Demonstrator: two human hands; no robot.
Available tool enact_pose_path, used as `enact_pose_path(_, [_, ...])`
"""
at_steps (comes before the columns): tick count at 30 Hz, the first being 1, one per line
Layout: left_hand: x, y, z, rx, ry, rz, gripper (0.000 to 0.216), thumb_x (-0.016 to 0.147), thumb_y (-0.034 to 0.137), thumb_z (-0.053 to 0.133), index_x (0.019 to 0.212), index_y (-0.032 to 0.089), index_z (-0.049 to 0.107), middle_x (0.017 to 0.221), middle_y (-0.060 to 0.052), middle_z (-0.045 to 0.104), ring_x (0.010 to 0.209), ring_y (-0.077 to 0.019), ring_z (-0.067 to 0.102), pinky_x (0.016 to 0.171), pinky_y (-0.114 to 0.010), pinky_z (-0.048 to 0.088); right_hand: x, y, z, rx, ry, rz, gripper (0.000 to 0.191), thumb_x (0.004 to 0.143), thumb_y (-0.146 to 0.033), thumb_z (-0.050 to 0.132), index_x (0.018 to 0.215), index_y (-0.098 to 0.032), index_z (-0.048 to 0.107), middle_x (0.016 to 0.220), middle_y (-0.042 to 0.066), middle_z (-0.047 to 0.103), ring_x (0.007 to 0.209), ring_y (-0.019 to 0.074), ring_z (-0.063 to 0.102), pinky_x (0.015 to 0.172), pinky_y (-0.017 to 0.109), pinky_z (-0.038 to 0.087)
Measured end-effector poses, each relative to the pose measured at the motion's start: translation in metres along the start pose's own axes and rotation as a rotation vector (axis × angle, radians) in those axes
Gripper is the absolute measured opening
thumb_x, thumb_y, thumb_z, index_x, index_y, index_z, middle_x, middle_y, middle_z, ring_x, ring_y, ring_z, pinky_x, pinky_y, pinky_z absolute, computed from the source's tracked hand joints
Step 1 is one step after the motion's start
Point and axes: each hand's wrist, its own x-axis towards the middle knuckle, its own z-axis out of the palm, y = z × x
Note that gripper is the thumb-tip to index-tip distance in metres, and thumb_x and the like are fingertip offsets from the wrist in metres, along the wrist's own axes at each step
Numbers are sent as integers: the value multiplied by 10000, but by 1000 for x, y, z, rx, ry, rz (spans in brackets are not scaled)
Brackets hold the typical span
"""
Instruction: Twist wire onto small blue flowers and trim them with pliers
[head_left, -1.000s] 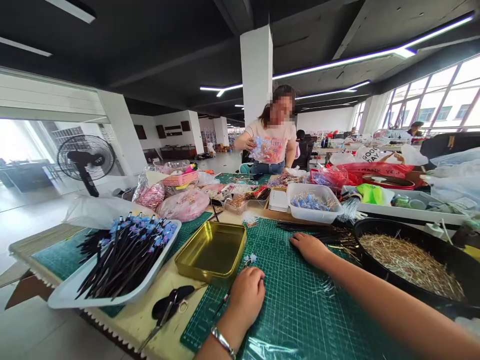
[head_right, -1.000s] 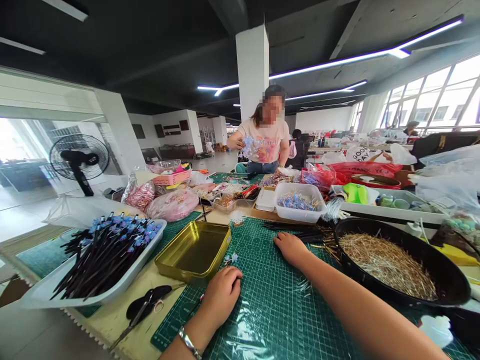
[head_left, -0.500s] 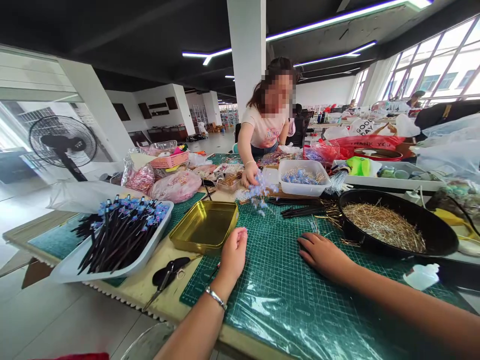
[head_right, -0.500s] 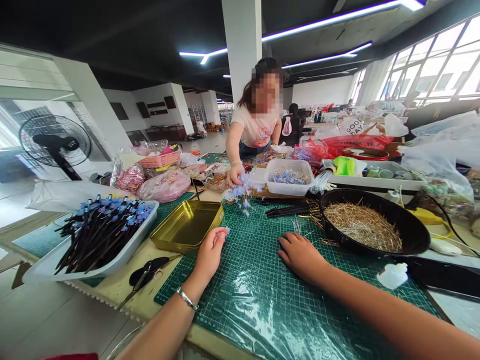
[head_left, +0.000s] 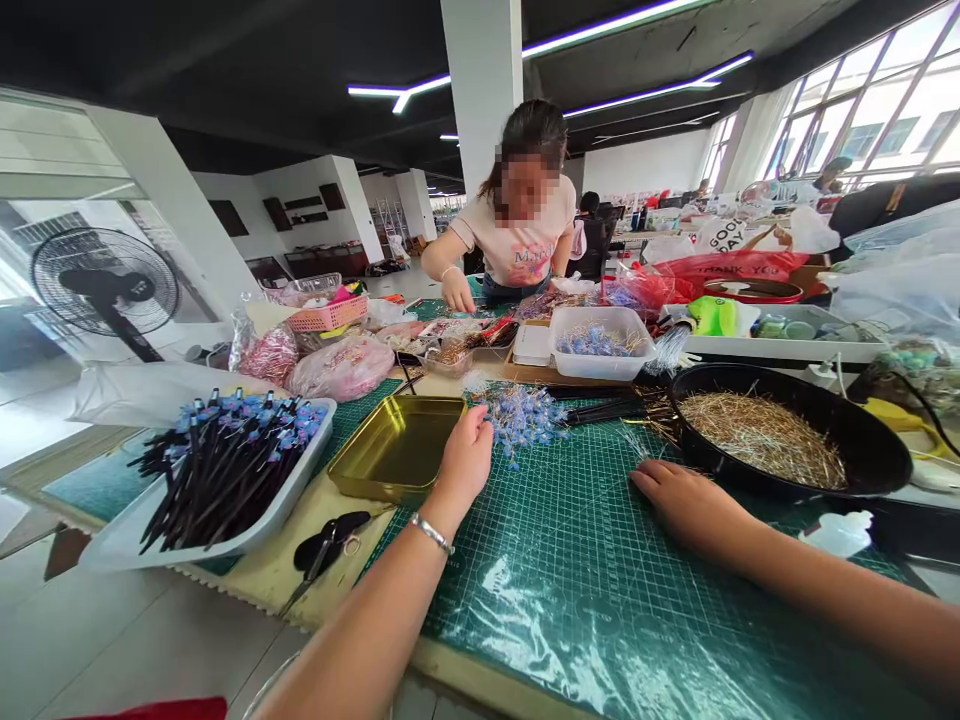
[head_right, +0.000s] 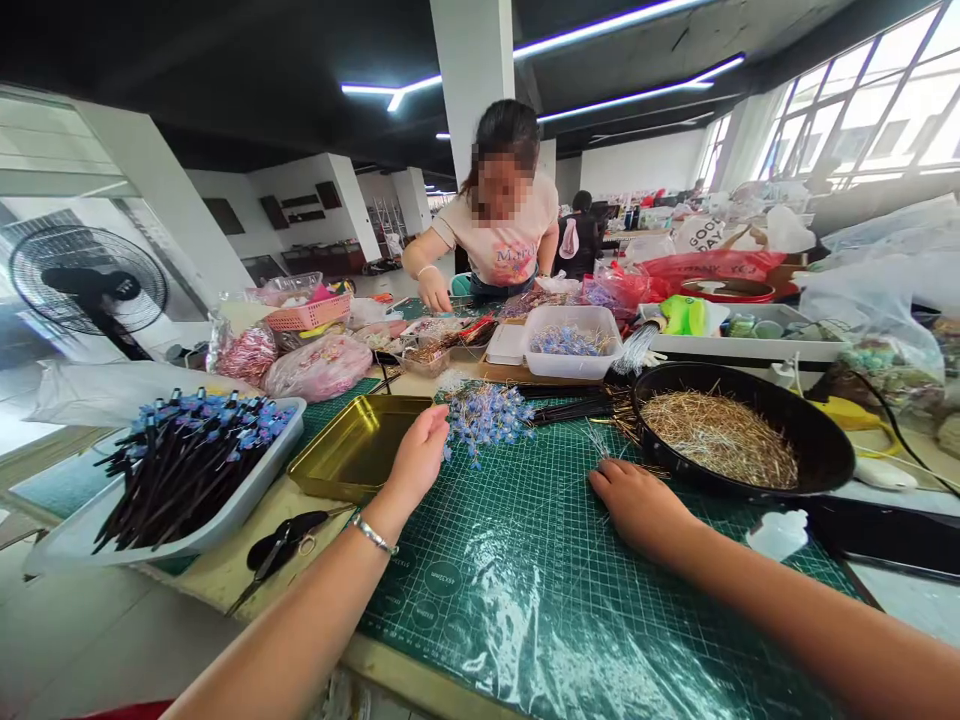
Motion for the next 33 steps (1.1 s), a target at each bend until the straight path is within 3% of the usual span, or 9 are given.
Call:
enact_pose_path(5, [43,14,27,229,-131,97,394,919,203,536,1308,147,543,1451,-151,476,1377,-272,391,1162,-474,263,1,0,-7,-54,-83,61,164,932,-157,611,1091,-127,635,1087,71,653,995,210,636,870,414,538])
enact_pose_path(9, [59,9,48,405,-225,49,479,903,326,610,1349,182,509,1492,-141,405,1374,-335,366,1113,-602,279,3,3,-11,-59,-133,111,136,940,-215,616,1035,-122,646,1016,63,665,920,193,652,822,389,552])
enact_pose_path(17, [16,12,67,644,-327,26,490,930,289,518,1407,192,465,1536,-199,327,1338,-425,388,1033,-619,361,12,-5,-31,1,-76,115,75,926,-163,610,974,-130,657,1001,62,660,940,202,631,868,414,514])
enact_pose_path(26, [-21,35,68,715,-315,65,496,929,382,504,1396,216,499,1495,-175,421,1276,-382,491,1016,-565,422,76,-32,-30,264,176,69,231,965,-245,578,1173,-149,606,1158,83,631,1036,221,620,907,441,517])
enact_pose_path(30, [-26,42,61,705,-324,113,436,950,408,467,1355,265,544,1430,-125,517,1211,-340,561,1034,-576,414,100,-37,-28,317,230,30,243,956,-267,596,1172,-157,614,1217,93,611,1080,233,604,924,455,509])
enact_pose_path(33, [-31,45,42,722,-307,139,456,964,361,450,1412,278,476,1487,-94,455,1299,-309,490,1081,-508,397,113,-42,-35,322,254,18,217,947,-275,608,1126,-154,632,1228,93,604,1129,249,575,956,478,483])
